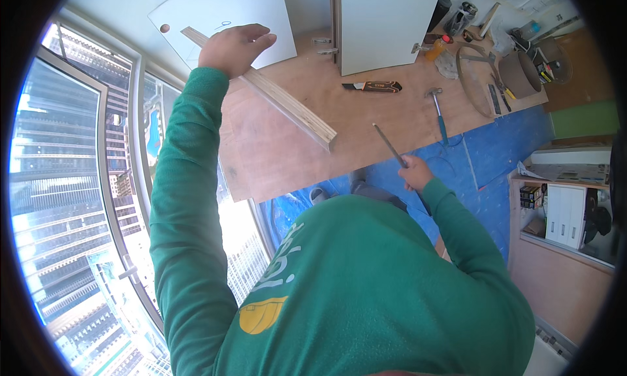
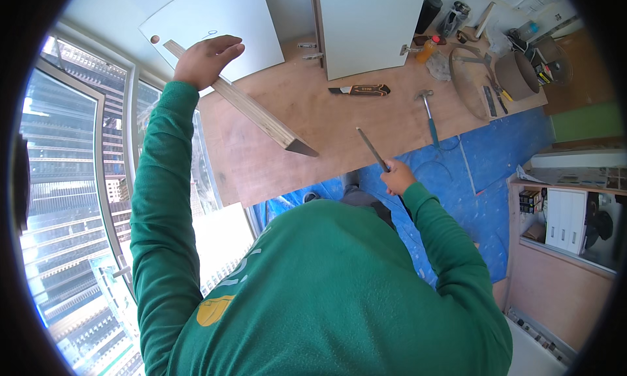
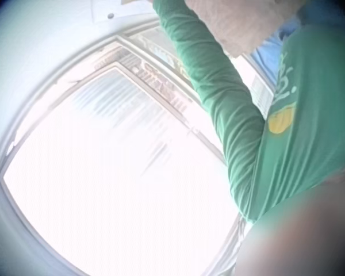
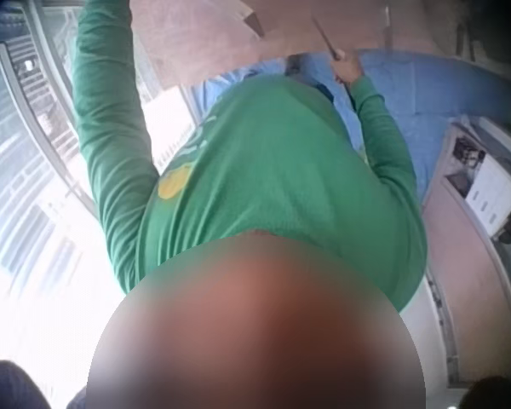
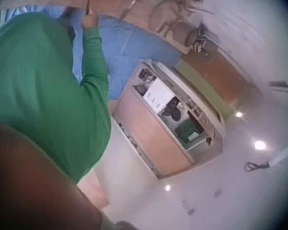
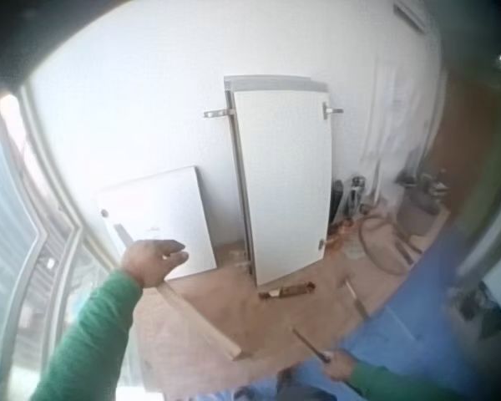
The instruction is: The person assembles a wooden cabinet by cutting a wooden panel with a utility knife, smoothing edges with a file, sanding with sandpaper, and applying glue to the edges. The person handles the panel, tools, and glue bottle throughout the process.
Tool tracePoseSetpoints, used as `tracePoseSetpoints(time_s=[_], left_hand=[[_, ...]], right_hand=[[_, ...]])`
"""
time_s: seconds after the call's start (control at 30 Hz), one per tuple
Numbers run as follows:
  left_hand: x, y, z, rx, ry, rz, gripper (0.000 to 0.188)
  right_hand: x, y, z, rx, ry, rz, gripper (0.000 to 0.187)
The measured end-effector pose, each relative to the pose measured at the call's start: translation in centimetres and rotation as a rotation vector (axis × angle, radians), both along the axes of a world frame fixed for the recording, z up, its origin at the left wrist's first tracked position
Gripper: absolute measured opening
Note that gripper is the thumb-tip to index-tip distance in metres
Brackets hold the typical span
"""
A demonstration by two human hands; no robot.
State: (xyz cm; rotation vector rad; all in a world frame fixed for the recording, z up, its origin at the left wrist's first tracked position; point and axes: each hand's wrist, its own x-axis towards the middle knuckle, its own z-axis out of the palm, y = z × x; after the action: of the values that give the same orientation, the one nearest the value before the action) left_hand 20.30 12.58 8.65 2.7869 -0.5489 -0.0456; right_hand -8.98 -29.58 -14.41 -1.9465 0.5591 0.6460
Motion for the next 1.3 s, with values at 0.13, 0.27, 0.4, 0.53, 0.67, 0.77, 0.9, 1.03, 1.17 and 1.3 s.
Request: tracePoseSetpoints(time_s=[0.13, 0.27, 0.4, 0.53, 0.67, 0.77, 0.9, 1.03, 1.17, 1.3], left_hand=[[0.6, 0.3, -1.0, -0.07, -0.022, 0.014, 0.06], [-0.9, -1.5, -0.2, -0.299, -0.205, 0.013, 0.041], [-6.1, -4.3, 0.7, -0.565, -0.299, -0.234, 0.064], [-13.3, -7.1, -0.6, -0.281, -0.364, -0.467, 0.09], [-15.1, -9.9, -0.9, -0.088, -0.542, -0.331, 0.075], [-14.7, -10.9, -1.3, -0.091, -0.53, -0.347, 0.04], [-12.3, -12.9, -1.0, -0.176, -0.583, -0.428, 0.026], [-10.9, -13.2, -2.0, -0.227, -0.607, -0.448, 0.03], [-4.8, -12.4, 0.0, -0.355, -0.743, -0.407, 0.035], [-0.8, -9.2, 6.0, -0.587, -0.726, 0.096, 0.035]], right_hand=[[1.1, -2.4, -2.5, -0.198, -0.24, 0.192, 0.048], [4.5, -5.0, -5.5, -0.392, -0.198, 0.373, 0.039], [7.4, -7.5, -8.9, -0.387, -0.199, 0.388, 0.034], [10.3, -9.2, -11.4, -0.44, -0.289, 0.463, 0.045], [13.0, -11.5, -16.7, -0.434, -0.373, 0.545, 0.055], [15.3, -11.8, -17.8, -0.45, -0.241, 0.605, 0.058], [14.9, -13.4, -23.2, -0.704, -0.395, 0.619, 0.056], [15.9, -10.6, -17.8, -0.736, -0.143, 0.62, 0.053], [15.4, -8.8, -14.3, -0.684, -0.287, 0.499, 0.056], [13.4, -8.7, -18.3, -0.25, -0.321, 0.405, 0.074]])
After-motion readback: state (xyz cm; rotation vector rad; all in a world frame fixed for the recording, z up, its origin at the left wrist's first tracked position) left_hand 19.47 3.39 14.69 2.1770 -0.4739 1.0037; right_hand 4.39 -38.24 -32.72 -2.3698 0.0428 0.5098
